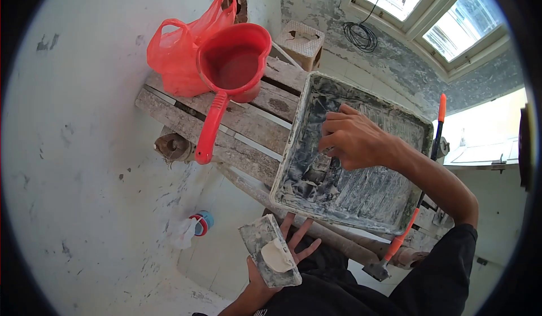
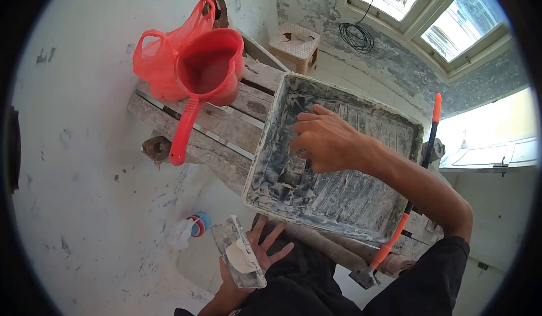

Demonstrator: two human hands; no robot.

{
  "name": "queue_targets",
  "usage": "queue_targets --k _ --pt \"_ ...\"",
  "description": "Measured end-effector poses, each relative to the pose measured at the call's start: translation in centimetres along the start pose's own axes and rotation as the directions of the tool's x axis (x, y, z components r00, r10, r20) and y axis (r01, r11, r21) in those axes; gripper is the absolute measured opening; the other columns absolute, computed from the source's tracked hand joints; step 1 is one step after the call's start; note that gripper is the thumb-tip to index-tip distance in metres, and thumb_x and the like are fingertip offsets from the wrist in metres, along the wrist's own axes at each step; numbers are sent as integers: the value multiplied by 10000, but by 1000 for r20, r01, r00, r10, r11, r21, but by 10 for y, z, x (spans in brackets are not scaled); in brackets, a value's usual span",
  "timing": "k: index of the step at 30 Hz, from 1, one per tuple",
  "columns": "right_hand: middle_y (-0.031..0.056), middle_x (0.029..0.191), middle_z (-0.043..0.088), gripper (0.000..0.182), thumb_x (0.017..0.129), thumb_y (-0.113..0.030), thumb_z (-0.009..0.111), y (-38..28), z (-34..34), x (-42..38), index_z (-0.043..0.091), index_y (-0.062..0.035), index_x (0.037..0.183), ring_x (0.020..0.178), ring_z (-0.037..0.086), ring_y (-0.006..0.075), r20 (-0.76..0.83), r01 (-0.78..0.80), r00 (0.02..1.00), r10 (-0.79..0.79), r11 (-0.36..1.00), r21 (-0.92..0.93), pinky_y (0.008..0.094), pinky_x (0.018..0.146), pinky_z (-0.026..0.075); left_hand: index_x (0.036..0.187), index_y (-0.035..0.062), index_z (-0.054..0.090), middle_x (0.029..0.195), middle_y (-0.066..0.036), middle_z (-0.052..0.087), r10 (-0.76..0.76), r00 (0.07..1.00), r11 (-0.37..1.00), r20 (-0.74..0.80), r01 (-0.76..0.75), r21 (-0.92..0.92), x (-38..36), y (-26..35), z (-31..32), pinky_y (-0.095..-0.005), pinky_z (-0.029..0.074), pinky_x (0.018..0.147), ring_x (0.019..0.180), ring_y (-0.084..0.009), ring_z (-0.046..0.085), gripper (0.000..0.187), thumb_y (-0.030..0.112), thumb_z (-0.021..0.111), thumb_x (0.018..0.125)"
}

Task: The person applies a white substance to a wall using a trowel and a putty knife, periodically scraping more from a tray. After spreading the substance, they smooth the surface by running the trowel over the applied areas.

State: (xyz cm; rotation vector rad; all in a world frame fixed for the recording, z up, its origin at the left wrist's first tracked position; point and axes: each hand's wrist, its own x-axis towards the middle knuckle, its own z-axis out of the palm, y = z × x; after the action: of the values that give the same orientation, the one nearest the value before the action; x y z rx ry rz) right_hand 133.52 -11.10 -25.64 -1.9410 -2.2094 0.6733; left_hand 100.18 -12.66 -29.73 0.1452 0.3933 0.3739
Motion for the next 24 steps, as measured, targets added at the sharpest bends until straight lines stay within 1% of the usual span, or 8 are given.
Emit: queue_targets --k 5,8,11,14,20,21,23,24 --pt "34 892 634 163 749 -133 792 -15 21 -4 757 -121 908 999 586 198 -74 157 983 -169 977 -148 401 867 402 1601 353 267 1714 -64 61 30 993 999 113 -33 24 -1 -8 -3 -726 92 1208 1557 -430 34 794 756 413 932" --pt "39 885 635 171 736 -126 778 -15 26 -12 755 -115 905 984 589 207 -76 82 993 -86 995 -63 404 858 406 1145 176 690 1657 -41 279 2 997 993 -76 -11 -117 0 -5 4 -757 103 1188 1562 -390 99 483 596 611 919" --pt "43 865 631 194 709 -112 764 -4 24 -15 756 -117 903 959 591 214 -101 -5 995 21 988 154 399 851 408 1604 351 261 1715 -64 53 32 999 999 9 -32 19 -1 -7 -5 -732 96 1202 1560 -422 22 876 816 437 883" --pt "48 861 634 191 679 -106 756 -2 24 -10 750 -114 870 945 595 220 -172 -53 984 54 999 11 396 852 408 1608 347 248 1716 -61 50 70 997 992 -24 -67 109 0 -6 -5 -740 104 1197 1560 -417 41 911 841 429 865" --pt "59 841 635 134 682 -133 754 -17 17 11 736 -103 811 955 605 229 -47 36 998 -40 996 -87 411 871 413 1608 353 245 1718 -49 44 73 997 985 5 -73 159 0 -5 0 -746 101 1192 1558 -411 77 873 830 385 890" --pt "56 834 631 130 690 -135 753 -16 19 11 739 -105 816 954 605 230 -75 59 995 -65 995 -86 415 884 413 1345 261 474 1707 -41 113 78 995 995 -62 -74 66 0 -5 4 -763 105 1180 1561 -405 82 657 736 504 892" --pt "54 827 627 127 698 -136 751 -12 22 11 742 -106 821 953 606 231 -103 80 991 -89 993 -87 419 898 414 1081 169 703 1696 -33 181 76 989 996 -128 -80 -27 2 -5 5 -779 109 1168 1563 -399 86 514 641 622 894" --pt "52 827 627 123 706 -138 751 -9 23 9 744 -107 825 953 606 231 -100 70 992 -71 997 -19 423 914 415 1081 168 706 1693 -31 195 68 990 996 -124 -74 -45 1 -6 4 -779 104 1169 1563 -400 84 509 636 616 901"
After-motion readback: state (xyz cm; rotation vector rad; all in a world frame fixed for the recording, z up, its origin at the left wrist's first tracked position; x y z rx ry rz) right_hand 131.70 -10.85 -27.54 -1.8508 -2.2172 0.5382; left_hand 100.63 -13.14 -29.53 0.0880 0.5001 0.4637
